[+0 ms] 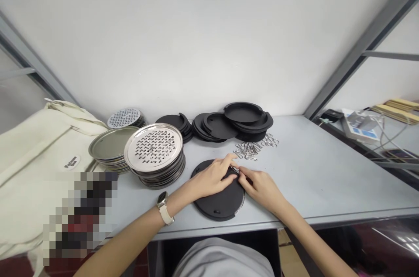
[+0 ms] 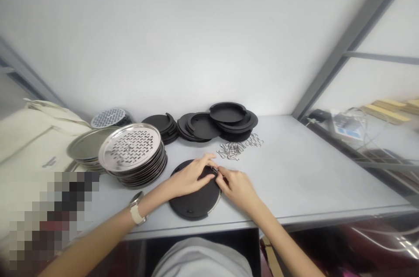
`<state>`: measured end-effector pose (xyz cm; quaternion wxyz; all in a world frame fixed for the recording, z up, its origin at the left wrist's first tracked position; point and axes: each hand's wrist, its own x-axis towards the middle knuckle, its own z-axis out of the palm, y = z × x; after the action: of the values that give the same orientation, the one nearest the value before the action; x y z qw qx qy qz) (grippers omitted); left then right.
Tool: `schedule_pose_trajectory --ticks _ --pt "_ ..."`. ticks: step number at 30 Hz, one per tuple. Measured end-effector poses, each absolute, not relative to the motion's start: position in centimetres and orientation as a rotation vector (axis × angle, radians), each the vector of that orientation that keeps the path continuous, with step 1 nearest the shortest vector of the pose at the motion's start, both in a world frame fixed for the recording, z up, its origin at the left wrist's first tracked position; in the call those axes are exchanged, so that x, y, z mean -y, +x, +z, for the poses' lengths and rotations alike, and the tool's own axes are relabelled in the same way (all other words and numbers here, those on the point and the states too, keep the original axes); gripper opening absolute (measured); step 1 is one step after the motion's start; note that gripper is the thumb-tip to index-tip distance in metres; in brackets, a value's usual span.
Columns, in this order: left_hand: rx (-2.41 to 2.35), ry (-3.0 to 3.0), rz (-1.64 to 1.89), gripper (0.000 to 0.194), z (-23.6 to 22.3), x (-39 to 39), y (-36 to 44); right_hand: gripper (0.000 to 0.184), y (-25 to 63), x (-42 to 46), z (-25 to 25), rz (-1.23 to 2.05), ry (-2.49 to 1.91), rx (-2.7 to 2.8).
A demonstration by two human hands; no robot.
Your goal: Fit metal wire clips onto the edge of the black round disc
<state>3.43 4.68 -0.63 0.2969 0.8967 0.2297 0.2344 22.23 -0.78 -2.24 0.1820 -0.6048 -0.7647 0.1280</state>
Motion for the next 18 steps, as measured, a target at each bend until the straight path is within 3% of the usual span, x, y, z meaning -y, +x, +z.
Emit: schedule_pose_trajectory --ticks 9,18 --pt "-0.633 2.374 0.642 0.058 -0.48 -4.49 3.37 0.028 22.41 0.63 -2.52 0.385 -1.697 2.149" --pt "-0.630 2.370 0.613 0.055 -0.41 -4.49 3.32 0.032 22.37 0.73 -2.38 0.399 -1.716 2.139"
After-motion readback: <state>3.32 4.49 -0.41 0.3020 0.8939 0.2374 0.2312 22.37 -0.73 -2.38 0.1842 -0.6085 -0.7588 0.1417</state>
